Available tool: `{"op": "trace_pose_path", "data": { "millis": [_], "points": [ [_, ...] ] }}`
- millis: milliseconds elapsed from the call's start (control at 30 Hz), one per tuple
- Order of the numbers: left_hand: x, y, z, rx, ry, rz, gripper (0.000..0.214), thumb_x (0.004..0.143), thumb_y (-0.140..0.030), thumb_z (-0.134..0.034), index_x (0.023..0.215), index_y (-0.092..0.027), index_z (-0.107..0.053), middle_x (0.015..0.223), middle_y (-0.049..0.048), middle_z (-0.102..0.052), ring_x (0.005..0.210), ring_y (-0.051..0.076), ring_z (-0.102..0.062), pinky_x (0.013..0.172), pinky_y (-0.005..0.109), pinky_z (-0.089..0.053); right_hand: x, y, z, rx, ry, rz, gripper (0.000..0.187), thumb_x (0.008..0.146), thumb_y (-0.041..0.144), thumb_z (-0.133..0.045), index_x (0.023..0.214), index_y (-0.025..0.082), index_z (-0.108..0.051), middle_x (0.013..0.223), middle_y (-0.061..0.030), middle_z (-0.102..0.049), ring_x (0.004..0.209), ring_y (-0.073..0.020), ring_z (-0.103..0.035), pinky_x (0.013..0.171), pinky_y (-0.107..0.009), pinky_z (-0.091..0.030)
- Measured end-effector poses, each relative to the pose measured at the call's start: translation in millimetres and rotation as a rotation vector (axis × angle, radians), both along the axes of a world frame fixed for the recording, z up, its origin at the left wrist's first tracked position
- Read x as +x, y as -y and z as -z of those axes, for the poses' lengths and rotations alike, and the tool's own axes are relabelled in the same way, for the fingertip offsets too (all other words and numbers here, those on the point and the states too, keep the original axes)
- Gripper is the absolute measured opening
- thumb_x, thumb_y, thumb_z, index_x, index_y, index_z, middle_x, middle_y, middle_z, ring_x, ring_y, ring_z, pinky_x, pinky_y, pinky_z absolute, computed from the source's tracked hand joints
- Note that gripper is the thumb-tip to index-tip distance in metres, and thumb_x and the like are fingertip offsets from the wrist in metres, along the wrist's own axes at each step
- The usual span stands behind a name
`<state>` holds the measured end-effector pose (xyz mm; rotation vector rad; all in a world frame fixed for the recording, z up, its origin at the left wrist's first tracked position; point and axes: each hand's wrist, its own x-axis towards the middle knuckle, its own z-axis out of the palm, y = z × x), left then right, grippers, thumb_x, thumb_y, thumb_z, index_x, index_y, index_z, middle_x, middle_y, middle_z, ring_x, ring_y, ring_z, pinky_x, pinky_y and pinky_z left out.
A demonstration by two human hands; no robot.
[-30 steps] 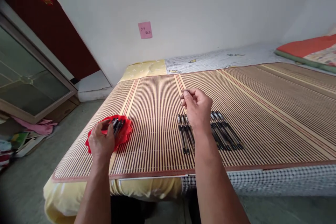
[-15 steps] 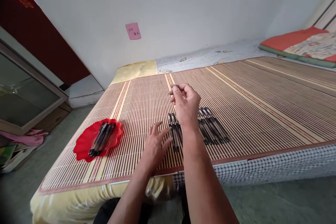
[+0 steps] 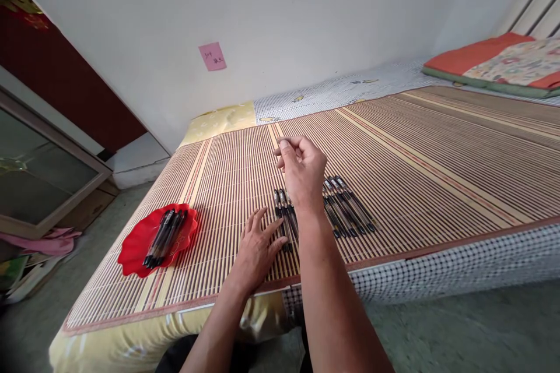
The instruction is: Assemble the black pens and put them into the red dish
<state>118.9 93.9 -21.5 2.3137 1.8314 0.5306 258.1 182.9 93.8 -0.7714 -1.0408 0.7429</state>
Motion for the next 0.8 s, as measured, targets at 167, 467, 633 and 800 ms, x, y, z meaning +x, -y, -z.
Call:
{"op": "trace_pose_path", "data": {
  "millis": [167, 467, 633, 800],
  "points": [
    [1.3, 0.9, -4.8, -0.007, -0.043, 0.017, 0.037, 0.098, -0.039, -0.064, 0.134, -0.031, -0.067, 0.161, 0.0117, -0.038, 0.153, 0.039, -0.03, 0.119, 0.06, -0.037, -2.2, -0.8, 0.6, 0.005, -0.044, -0.027, 0.009, 0.091, 0.022, -0.064, 0.086, 0.017, -0.07, 0.075, 0.0013, -0.069, 0.054, -0.0058, -0.057, 0.051, -0.019, -0.046],
    [3.2, 3.3, -8.8, -0.001, -0.032, -0.017, 0.032, 0.096, -0.03, -0.066, 0.128, -0.025, -0.067, 0.159, 0.015, -0.041, 0.151, 0.037, -0.033, 0.119, 0.06, -0.037, -3.8, -4.2, 4.7, 0.003, 0.007, -0.011, 0.011, 0.091, 0.026, -0.064, 0.089, 0.017, -0.07, 0.078, 0.0012, -0.068, 0.054, -0.0055, -0.057, 0.05, -0.018, -0.046],
    [9.3, 4.0, -10.4, -0.036, -0.003, -0.009, 0.032, 0.095, -0.025, -0.068, 0.127, -0.024, -0.068, 0.158, 0.0158, -0.043, 0.15, 0.037, -0.035, 0.12, 0.059, -0.037, -5.0, -5.0, 7.4, 0.004, 0.024, -0.022, 0.013, 0.091, 0.027, -0.064, 0.089, 0.016, -0.07, 0.079, 0.0007, -0.069, 0.054, -0.0056, -0.057, 0.05, -0.019, -0.046],
    [7.8, 3.4, -10.1, -0.033, -0.002, 0.003, 0.031, 0.096, -0.019, -0.061, 0.126, -0.022, -0.069, 0.155, 0.017, -0.046, 0.15, 0.036, -0.036, 0.12, 0.058, -0.037, -4.9, -5.3, 8.6, 0.004, 0.016, -0.019, 0.011, 0.091, 0.026, -0.064, 0.088, 0.017, -0.071, 0.078, 0.0006, -0.069, 0.055, -0.0063, -0.057, 0.05, -0.019, -0.045]
  ]
}}
